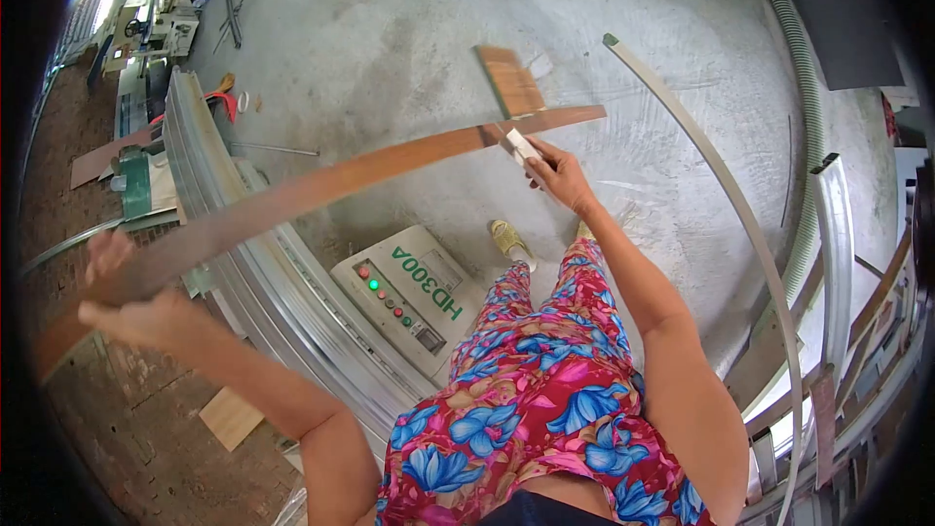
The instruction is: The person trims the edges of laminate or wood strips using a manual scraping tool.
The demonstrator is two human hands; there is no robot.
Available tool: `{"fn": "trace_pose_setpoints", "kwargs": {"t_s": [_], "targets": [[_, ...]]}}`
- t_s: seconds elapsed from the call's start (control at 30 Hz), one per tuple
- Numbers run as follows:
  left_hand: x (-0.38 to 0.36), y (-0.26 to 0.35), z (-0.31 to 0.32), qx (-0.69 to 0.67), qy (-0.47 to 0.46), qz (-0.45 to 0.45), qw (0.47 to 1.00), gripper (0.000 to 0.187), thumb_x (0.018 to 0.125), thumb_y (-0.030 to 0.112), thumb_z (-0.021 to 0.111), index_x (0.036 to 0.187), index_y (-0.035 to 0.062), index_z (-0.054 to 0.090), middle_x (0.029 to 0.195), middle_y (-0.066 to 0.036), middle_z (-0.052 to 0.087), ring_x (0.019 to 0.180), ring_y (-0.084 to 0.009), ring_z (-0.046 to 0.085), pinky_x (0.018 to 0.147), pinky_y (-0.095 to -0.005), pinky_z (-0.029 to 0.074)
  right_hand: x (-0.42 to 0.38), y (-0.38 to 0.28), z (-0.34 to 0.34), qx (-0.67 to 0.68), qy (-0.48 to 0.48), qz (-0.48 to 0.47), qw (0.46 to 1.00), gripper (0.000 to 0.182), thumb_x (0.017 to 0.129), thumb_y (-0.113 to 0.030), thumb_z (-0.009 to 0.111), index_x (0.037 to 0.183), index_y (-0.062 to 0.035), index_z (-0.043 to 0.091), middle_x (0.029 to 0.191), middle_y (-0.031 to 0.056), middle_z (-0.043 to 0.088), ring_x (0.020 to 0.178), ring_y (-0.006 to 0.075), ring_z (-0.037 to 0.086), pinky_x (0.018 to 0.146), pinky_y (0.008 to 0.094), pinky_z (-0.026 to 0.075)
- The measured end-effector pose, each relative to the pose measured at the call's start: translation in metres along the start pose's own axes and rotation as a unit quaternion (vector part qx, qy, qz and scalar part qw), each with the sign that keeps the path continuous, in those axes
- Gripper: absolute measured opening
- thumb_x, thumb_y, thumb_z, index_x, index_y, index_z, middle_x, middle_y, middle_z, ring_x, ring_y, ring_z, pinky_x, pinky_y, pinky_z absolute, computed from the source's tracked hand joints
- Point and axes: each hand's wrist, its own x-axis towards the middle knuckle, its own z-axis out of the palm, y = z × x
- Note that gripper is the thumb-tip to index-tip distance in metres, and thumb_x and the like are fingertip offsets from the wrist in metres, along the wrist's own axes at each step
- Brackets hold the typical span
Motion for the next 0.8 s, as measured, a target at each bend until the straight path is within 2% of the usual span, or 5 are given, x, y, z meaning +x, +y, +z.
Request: {"fn": "trace_pose_setpoints", "kwargs": {"t_s": [0.03,0.2,0.3,0.53,0.8], "targets": [[-0.011,-0.020,0.014,-0.057,-0.034,-0.007,0.998,0.061,0.091,0.048,0.030,0.095,-0.0086,0.052,0.101,-0.023,0.061,0.088,-0.0312,0.063,0.079,-0.0409,0.052,-0.006,0.000,0.001,-0.004,0.007,0.003,1.000,0.042,0.089,-0.013,0.056,0.130,-0.0051,0.049,0.081,0.0056,0.062,0.064,0.0085,0.057,0.058,0.0252,0.051],[-0.055,-0.056,0.083,-0.086,0.139,-0.098,0.982,0.052,0.091,0.031,0.048,0.115,-0.0141,0.035,0.103,-0.029,0.056,0.093,-0.0335,0.062,0.082,-0.0400,0.054,-0.046,0.005,-0.015,-0.041,0.061,0.013,0.997,0.040,0.088,-0.013,0.057,0.127,-0.0040,0.051,0.089,0.0086,0.065,0.065,0.0094,0.058,0.059,0.0261,0.051],[-0.056,-0.039,0.094,-0.125,0.097,-0.123,0.980,0.054,0.092,0.029,0.044,0.122,-0.0145,0.029,0.108,-0.028,0.055,0.098,-0.0363,0.060,0.087,-0.0414,0.052,-0.067,0.034,-0.039,-0.119,0.092,-0.034,0.988,0.040,0.088,-0.012,0.058,0.126,-0.0026,0.052,0.094,0.0114,0.065,0.070,0.0110,0.059,0.059,0.0271,0.052],[-0.115,-0.026,0.137,-0.154,-0.004,-0.088,0.984,0.054,0.094,0.040,0.036,0.114,-0.0104,0.043,0.106,-0.025,0.057,0.096,-0.0333,0.061,0.087,-0.0418,0.050,-0.111,0.035,-0.059,-0.069,0.156,0.059,0.984,0.040,0.088,-0.010,0.058,0.126,-0.0012,0.051,0.093,0.0098,0.065,0.069,0.0099,0.059,0.057,0.0253,0.052],[-0.174,-0.025,0.162,-0.172,-0.001,-0.227,0.959,0.071,0.094,0.057,0.026,0.103,-0.0094,0.050,0.087,-0.019,0.058,0.075,-0.0254,0.059,0.068,-0.0342,0.052,-0.149,0.048,-0.072,-0.154,0.235,0.029,0.959,0.040,0.084,-0.015,0.061,0.121,0.0000,0.055,0.106,0.0200,0.064,0.095,0.0205,0.063,0.084,0.0314,0.047]]}}
